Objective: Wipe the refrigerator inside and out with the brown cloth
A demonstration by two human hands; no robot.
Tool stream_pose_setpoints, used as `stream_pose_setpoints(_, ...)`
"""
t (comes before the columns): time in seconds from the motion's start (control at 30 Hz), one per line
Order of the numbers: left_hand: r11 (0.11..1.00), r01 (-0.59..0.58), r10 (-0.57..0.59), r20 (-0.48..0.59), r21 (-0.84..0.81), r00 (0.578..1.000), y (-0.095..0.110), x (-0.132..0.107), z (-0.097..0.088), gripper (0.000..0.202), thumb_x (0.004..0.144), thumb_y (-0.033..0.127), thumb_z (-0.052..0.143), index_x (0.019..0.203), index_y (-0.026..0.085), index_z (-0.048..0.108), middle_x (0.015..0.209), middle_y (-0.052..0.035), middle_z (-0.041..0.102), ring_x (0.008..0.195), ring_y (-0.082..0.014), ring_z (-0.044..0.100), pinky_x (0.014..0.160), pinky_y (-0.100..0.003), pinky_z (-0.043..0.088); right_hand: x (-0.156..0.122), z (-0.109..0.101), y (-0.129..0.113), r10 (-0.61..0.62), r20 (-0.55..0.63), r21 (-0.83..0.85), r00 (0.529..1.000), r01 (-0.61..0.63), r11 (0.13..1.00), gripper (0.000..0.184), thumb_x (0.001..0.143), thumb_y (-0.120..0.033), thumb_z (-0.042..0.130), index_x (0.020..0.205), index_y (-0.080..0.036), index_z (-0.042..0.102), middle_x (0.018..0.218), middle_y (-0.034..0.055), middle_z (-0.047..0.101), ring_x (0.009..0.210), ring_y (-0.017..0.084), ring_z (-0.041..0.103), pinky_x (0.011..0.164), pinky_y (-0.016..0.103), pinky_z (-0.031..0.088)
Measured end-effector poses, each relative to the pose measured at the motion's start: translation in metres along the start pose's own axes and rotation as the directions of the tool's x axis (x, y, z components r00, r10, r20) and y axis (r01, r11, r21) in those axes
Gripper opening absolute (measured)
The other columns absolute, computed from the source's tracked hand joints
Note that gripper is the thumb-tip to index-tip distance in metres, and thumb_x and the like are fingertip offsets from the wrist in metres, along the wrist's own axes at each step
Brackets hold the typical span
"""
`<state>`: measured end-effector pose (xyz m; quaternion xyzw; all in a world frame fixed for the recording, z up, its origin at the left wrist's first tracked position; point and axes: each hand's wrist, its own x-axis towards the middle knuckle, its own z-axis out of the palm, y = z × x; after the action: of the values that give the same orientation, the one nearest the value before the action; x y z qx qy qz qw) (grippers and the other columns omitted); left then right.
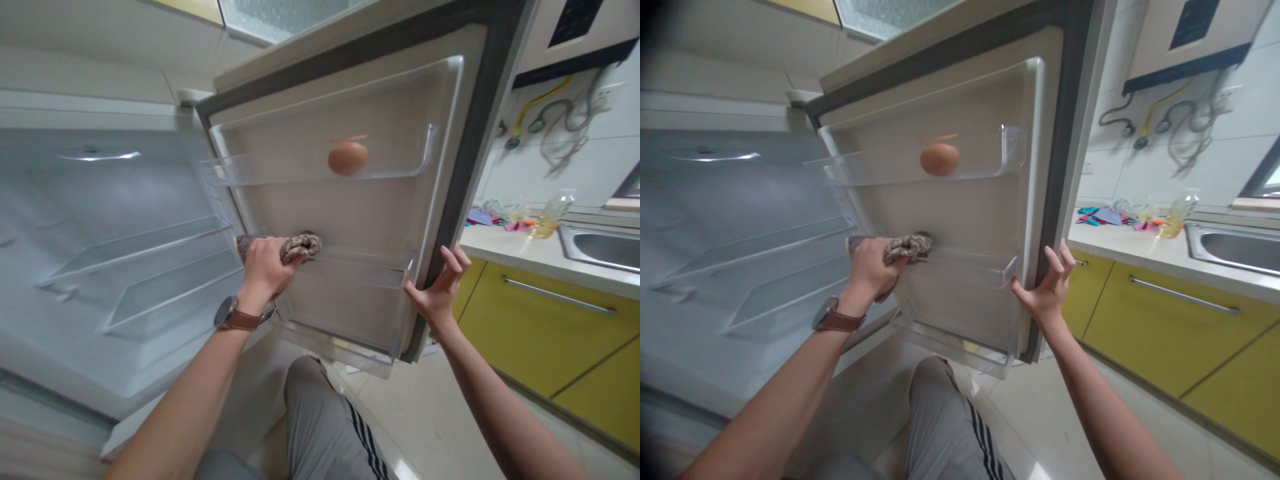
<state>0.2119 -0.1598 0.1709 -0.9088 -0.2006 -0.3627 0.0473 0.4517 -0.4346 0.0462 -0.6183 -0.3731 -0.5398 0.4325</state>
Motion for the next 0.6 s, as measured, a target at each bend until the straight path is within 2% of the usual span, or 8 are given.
stream_pose_setpoints(0.1, 0.997, -0.079, 0.08, 0.043, -0.02, 0.996, 0.043, -0.006, -0.011, 0.043, 0.09, 0.058, 0.059, 0.088, 0.02, 0.078, 0.093, -0.0146, 0.079, 0.091, -0.0335, 0.073, 0.076, -0.039, 0.045, -0.001, -0.003, -0.004, -0.01, -0.006, 0.005, 1.0, 0.01, 1.0, 0.094, 0.073, -0.055, 0.081, 0.151, -0.028, 0.035, 0.148, 0.0154, 0.038, 0.144, 0.042, 0.042, 0.114, 0.067, 0.041)
stream_pose_setpoints(0.23, 0.964, -0.237, 0.247, 0.073, -0.12, 0.966, 0.109, -0.018, -0.023, 0.042, 0.09, 0.061, 0.063, 0.093, 0.021, 0.076, 0.092, -0.0112, 0.078, 0.089, -0.0309, 0.072, 0.079, -0.04, 0.047, -0.004, -0.008, -0.008, -0.002, -0.011, 0.03, 1.0, 0.002, 1.0, 0.095, 0.072, -0.054, 0.083, 0.151, -0.027, 0.038, 0.149, 0.015, 0.039, 0.146, 0.042, 0.04, 0.116, 0.068, 0.04)
stream_pose_setpoints(0.33, 0.919, -0.351, 0.36, 0.02, -0.179, 0.933, 0.143, -0.024, -0.024, 0.045, 0.088, 0.063, 0.066, 0.096, 0.02, 0.073, 0.093, -0.0104, 0.077, 0.09, -0.0307, 0.071, 0.084, -0.042, 0.048, -0.008, -0.009, -0.005, 0.034, -0.002, 0.088, 0.999, -0.034, 0.996, 0.098, 0.068, -0.058, 0.085, 0.148, -0.026, 0.04, 0.151, 0.0151, 0.038, 0.148, 0.044, 0.038, 0.118, 0.07, 0.037)
stream_pose_setpoints(0.43, 0.899, -0.39, 0.396, -0.012, -0.2, 0.918, 0.151, -0.024, -0.018, 0.05, 0.087, 0.069, 0.065, 0.094, 0.02, 0.07, 0.089, -0.0108, 0.075, 0.087, -0.0305, 0.07, 0.082, -0.044, 0.048, -0.01, -0.007, -0.001, 0.048, 0.007, 0.132, 0.999, -0.048, 0.99, 0.102, 0.064, -0.06, 0.088, 0.148, -0.027, 0.041, 0.15, 0.0143, 0.037, 0.15, 0.044, 0.036, 0.12, 0.071, 0.034)
stream_pose_setpoints(0.6, 0.884, -0.411, 0.417, -0.023, -0.222, 0.909, 0.133, -0.019, -0.009, 0.057, 0.089, 0.078, 0.057, 0.092, 0.023, 0.069, 0.085, -0.0109, 0.073, 0.084, -0.0296, 0.07, 0.076, -0.044, 0.047, -0.008, -0.006, -0.001, 0.003, 0.001, 0.105, 1.0, -0.003, 0.995, 0.099, 0.067, -0.062, 0.085, 0.148, -0.029, 0.039, 0.15, 0.0136, 0.036, 0.15, 0.044, 0.036, 0.119, 0.072, 0.035)
